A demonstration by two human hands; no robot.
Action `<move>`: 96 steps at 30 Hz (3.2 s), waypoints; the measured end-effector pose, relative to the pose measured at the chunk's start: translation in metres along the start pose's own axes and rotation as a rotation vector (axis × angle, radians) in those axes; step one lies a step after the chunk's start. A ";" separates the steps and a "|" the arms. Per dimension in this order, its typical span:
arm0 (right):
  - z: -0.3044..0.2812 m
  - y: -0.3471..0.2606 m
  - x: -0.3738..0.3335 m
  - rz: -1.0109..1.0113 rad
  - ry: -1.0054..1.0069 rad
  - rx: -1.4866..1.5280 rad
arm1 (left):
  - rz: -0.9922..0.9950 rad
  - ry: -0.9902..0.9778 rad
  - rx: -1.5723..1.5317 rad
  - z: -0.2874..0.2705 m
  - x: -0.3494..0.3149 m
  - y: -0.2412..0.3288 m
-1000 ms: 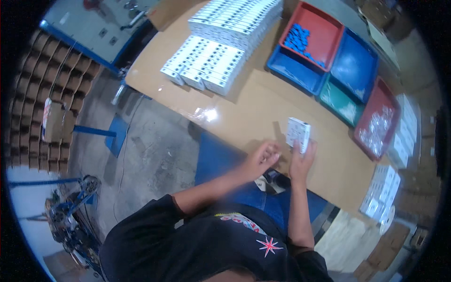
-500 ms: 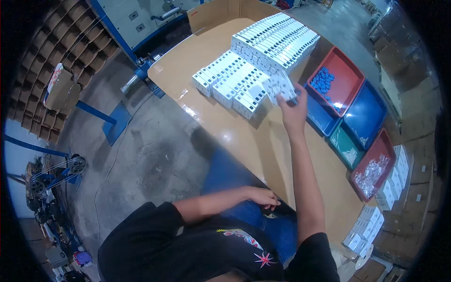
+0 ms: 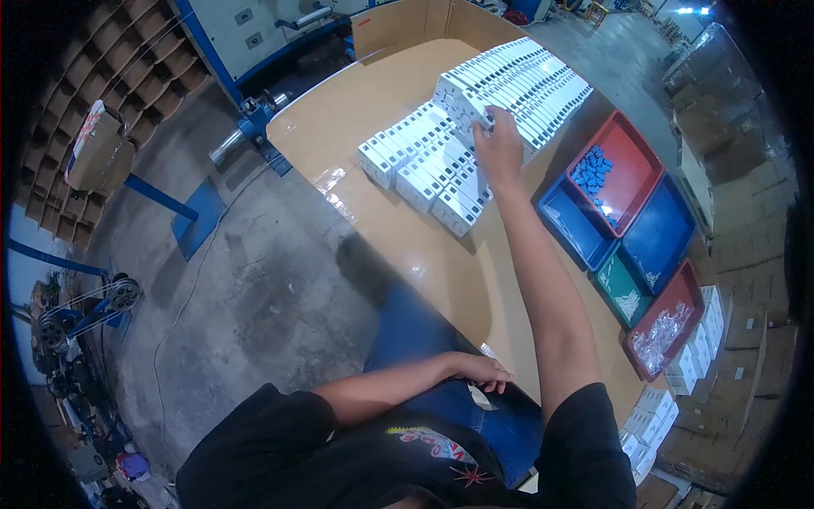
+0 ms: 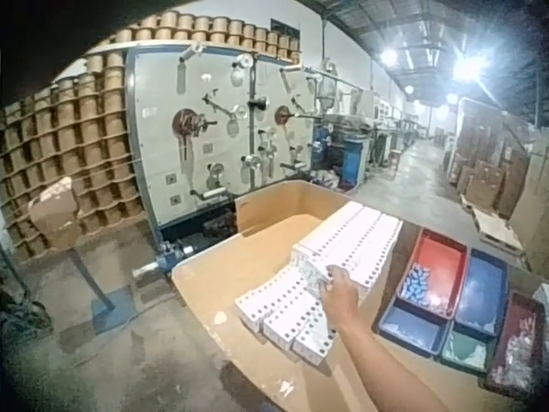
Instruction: The recorder is placing metal brackets and blue plastic pieces into plastic bags and then into small white boxes.
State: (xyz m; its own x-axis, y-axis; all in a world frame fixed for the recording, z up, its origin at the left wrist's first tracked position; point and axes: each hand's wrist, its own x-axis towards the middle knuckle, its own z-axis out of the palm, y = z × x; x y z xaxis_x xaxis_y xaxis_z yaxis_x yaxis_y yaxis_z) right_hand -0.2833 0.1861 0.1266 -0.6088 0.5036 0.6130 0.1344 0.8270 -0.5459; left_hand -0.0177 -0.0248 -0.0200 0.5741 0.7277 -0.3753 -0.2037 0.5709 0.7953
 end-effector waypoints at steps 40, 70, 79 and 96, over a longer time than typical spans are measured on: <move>0.022 -0.016 0.004 -0.227 0.065 -0.318 | -0.091 0.012 0.053 0.000 -0.013 0.019; -0.525 0.128 -0.527 0.830 0.775 -1.207 | -0.340 -0.056 0.596 0.003 -0.002 0.002; -0.556 0.148 -0.577 1.114 0.620 -1.262 | -0.353 0.009 0.489 0.004 0.001 0.006; -0.523 0.095 -0.529 0.799 0.711 -1.080 | -0.195 -0.028 0.391 0.028 -0.004 0.040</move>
State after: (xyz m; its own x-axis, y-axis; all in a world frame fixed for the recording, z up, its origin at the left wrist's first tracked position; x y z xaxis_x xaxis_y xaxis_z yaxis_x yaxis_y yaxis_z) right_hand 0.4602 0.1293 0.0492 0.3476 0.6460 0.6796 0.9188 -0.0901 -0.3843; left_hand -0.0053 -0.0155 0.0265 0.5944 0.6068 -0.5276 0.2231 0.5059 0.8332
